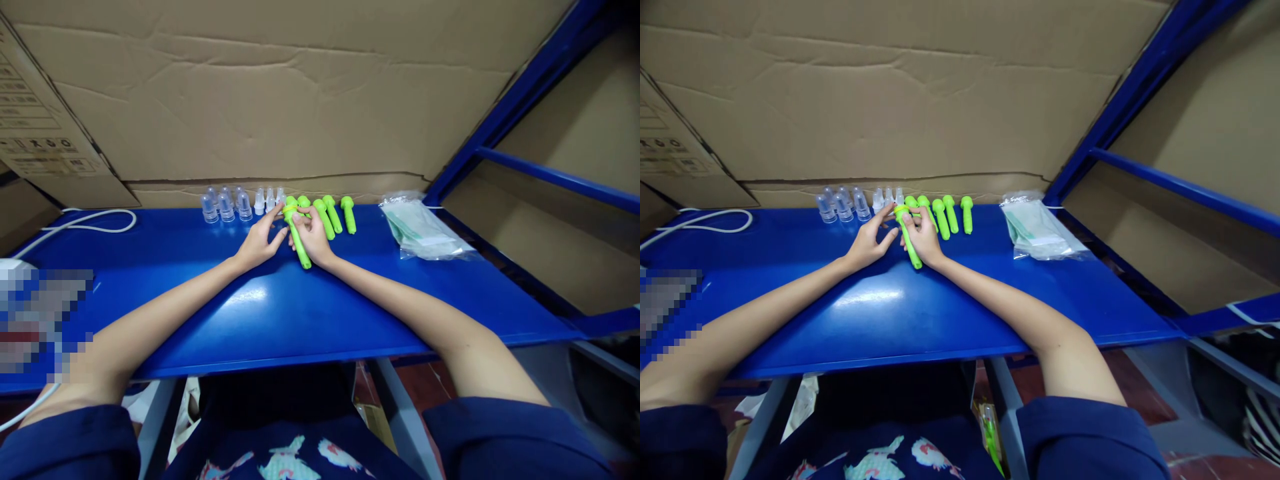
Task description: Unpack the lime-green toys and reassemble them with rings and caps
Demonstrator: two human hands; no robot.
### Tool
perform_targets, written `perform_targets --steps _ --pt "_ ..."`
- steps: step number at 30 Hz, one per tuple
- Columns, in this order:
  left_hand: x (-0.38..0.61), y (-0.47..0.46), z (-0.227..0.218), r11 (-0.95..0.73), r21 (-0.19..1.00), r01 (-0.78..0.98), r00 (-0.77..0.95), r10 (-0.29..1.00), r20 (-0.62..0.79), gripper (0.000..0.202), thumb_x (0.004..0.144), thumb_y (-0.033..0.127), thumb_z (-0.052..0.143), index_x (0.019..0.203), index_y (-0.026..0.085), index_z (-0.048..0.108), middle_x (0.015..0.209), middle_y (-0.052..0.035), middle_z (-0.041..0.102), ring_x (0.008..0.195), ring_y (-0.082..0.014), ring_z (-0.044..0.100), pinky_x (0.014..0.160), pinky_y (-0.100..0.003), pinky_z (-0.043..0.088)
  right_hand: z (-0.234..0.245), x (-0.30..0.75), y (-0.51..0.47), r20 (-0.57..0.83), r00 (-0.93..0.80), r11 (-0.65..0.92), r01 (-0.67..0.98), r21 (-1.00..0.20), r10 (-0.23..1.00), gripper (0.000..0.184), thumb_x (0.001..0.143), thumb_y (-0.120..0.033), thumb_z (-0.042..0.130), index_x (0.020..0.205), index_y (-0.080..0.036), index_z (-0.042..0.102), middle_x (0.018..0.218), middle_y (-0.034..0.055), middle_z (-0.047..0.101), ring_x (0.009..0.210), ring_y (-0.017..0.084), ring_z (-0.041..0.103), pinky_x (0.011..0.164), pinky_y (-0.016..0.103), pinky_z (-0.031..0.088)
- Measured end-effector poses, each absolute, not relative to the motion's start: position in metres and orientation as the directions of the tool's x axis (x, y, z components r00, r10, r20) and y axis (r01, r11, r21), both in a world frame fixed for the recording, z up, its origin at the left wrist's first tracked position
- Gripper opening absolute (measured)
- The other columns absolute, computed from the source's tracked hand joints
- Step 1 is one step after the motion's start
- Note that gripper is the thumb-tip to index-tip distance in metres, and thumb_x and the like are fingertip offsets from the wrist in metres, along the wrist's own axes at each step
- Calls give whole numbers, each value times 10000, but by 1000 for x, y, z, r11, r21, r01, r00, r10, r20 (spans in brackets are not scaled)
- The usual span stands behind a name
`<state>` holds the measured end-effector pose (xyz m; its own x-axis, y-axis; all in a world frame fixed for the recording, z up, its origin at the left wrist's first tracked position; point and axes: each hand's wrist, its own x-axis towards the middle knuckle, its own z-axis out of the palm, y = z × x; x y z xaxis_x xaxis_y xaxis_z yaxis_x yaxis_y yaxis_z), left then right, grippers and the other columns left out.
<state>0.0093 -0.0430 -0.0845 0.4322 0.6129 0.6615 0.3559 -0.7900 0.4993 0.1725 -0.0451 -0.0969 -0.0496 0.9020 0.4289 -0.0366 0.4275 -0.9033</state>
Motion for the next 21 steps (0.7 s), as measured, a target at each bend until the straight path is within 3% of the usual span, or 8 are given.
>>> perform_targets --steps 6,15,21 --pt "7 -43 -83 -795 419 440 483 602 635 553 900 268 542 1439 147 507 1502 -156 499 1397 -280 488 1175 -441 404 -99 172 -45 435 -7 433 -66 -899 901 551 838 -707 611 1041 -249 381 719 -44 593 454 99 559 373 224 454" --pt "10 -52 -82 -755 464 464 473 654 591 642 843 286 564 1458 121 490 1505 -147 490 1399 -294 481 1170 -437 411 -109 171 -40 462 24 461 -104 -881 887 532 832 -693 635 1061 -264 418 671 -55 582 410 99 529 326 214 429" --pt "12 -53 -86 -749 463 474 457 659 597 640 831 297 572 1441 115 509 1464 -165 536 1316 -305 568 1129 -458 447 -106 174 -45 470 -38 464 -112 -879 882 578 886 -639 611 1318 -285 465 705 -26 591 422 100 531 333 221 448"
